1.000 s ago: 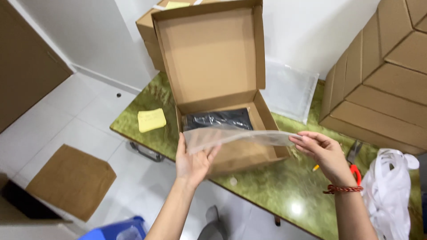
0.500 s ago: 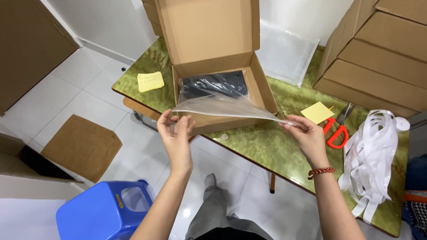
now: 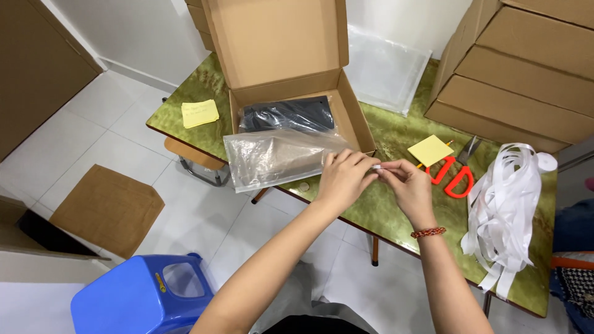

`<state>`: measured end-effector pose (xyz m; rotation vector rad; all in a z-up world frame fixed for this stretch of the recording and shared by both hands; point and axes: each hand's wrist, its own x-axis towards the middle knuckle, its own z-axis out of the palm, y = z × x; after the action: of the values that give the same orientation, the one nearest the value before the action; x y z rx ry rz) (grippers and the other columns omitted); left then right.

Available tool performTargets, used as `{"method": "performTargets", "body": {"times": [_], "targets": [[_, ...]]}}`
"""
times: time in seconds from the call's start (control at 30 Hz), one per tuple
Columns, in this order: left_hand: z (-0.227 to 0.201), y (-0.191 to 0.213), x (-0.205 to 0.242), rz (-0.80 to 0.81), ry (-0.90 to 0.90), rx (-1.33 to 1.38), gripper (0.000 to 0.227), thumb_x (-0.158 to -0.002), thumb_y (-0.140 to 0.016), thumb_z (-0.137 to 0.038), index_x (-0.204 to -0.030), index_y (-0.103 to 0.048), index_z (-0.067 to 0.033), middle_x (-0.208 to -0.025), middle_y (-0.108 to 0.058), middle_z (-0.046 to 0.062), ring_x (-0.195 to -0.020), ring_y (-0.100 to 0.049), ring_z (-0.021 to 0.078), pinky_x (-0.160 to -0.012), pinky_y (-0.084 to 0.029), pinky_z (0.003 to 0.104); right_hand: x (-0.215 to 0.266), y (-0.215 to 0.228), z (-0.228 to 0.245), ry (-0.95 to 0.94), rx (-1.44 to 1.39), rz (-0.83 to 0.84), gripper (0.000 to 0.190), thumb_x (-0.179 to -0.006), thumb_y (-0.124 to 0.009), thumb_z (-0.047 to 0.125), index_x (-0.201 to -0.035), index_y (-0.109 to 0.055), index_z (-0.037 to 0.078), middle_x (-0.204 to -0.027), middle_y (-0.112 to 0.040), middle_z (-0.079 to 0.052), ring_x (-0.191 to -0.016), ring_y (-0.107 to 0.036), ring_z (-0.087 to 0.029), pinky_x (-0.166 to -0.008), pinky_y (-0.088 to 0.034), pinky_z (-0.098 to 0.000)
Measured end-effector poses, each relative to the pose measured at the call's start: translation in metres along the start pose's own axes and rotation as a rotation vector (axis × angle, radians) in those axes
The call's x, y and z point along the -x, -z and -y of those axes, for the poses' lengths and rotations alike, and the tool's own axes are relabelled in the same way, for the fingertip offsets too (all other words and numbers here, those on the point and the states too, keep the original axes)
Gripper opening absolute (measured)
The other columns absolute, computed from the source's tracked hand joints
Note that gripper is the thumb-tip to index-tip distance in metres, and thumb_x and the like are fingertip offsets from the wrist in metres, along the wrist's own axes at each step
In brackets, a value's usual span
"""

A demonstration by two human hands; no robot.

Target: Unpacking garments from cardboard boxes, removing plastic packaging, and hanging them on a clothing rack.

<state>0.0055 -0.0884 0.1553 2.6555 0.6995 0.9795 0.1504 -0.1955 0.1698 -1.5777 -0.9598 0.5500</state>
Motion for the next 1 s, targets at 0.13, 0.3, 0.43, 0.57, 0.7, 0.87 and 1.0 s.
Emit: {"method": "performTargets", "body": {"times": [0.13,0.3,0.43,0.57,0.7,0.87,1.0], "targets": [[0.003,-0.015,-0.009,-0.069,-0.022,-0.046,0.016,-0.090,-0.077,-0.040,-0.100,-0.070,-0.0297,-0.095,-0.068,-0.009,-0.101,-0.064,0.0152,-0.096,-0.044,0.041,-0.003,0.007,-0.005,0.103,0.124,-0.028,0.015,-0.094,-0.084,0.004,-0.109,-0.081,0.006,-0.097,-0.082,-0.013,-0.086,-0.075,-0.011,-0.077,-0.064,-0.0287],[0.002,-0.005,-0.015,-0.202,-0.192,-0.163,0.019,-0.102,-0.062,-0.037,-0.093,-0.058,-0.0207,-0.086,-0.056,-0.002,-0.092,-0.061,0.0180,-0.091,-0.043,0.040,-0.005,0.009,0.015,0.338,0.340,0.003,0.010,-0.092,-0.084,0.008,-0.099,-0.084,0.015,-0.098,-0.084,-0.004,-0.092,-0.079,-0.019,-0.074,-0.061,-0.0320],[0.010,0.010,-0.012,-0.253,-0.238,-0.186,0.019,-0.103,-0.060,-0.034,-0.093,-0.057,-0.0183,-0.085,-0.053,-0.001,-0.090,-0.059,0.0191,-0.088,-0.043,0.039,-0.009,0.013,0.014,0.363,0.331,0.006,0.007,-0.095,-0.082,0.008,-0.100,-0.082,0.014,-0.103,-0.083,-0.005,-0.097,-0.078,-0.020,-0.079,-0.059,-0.0323],[0.049,0.029,0.016,-0.252,-0.238,-0.262,0.019,-0.101,-0.067,-0.035,-0.093,-0.062,-0.0190,-0.090,-0.059,-0.002,-0.098,-0.064,0.0193,-0.090,-0.047,0.042,-0.020,0.028,-0.004,0.379,0.215,-0.027,0.005,-0.103,-0.075,0.000,-0.106,-0.075,0.003,-0.112,-0.080,-0.015,-0.105,-0.076,-0.025,-0.090,-0.057,-0.0384],[0.092,0.082,0.063,-0.224,-0.195,-0.354,0.017,-0.103,-0.070,-0.033,-0.093,-0.067,-0.0192,-0.089,-0.063,-0.001,-0.097,-0.065,0.0195,-0.089,-0.045,0.040,-0.030,0.041,-0.017,0.368,0.206,-0.075,0.006,-0.106,-0.072,-0.003,-0.111,-0.072,0.000,-0.123,-0.078,-0.017,-0.106,-0.075,-0.027,-0.086,-0.057,-0.0362],[0.108,0.170,0.110,-0.250,-0.150,-0.456,0.019,-0.105,-0.073,-0.026,-0.090,-0.066,-0.0164,-0.089,-0.064,-0.001,-0.091,-0.066,0.0187,-0.088,-0.041,0.040,-0.038,0.051,-0.030,0.337,0.300,-0.128,0.005,-0.110,-0.072,0.000,-0.110,-0.072,0.005,-0.123,-0.077,-0.011,-0.108,-0.073,-0.021,-0.081,-0.054,-0.0333],[0.103,0.193,0.128,-0.246,-0.101,-0.438,0.018,-0.107,-0.073,-0.018,-0.091,-0.065,-0.0150,-0.093,-0.067,-0.002,-0.091,-0.066,0.0162,-0.089,-0.037,0.039,-0.038,0.047,-0.027,0.337,0.381,-0.161,0.008,-0.110,-0.074,0.001,-0.109,-0.073,0.008,-0.118,-0.077,-0.006,-0.103,-0.071,-0.015,-0.070,-0.051,-0.0277]]}}
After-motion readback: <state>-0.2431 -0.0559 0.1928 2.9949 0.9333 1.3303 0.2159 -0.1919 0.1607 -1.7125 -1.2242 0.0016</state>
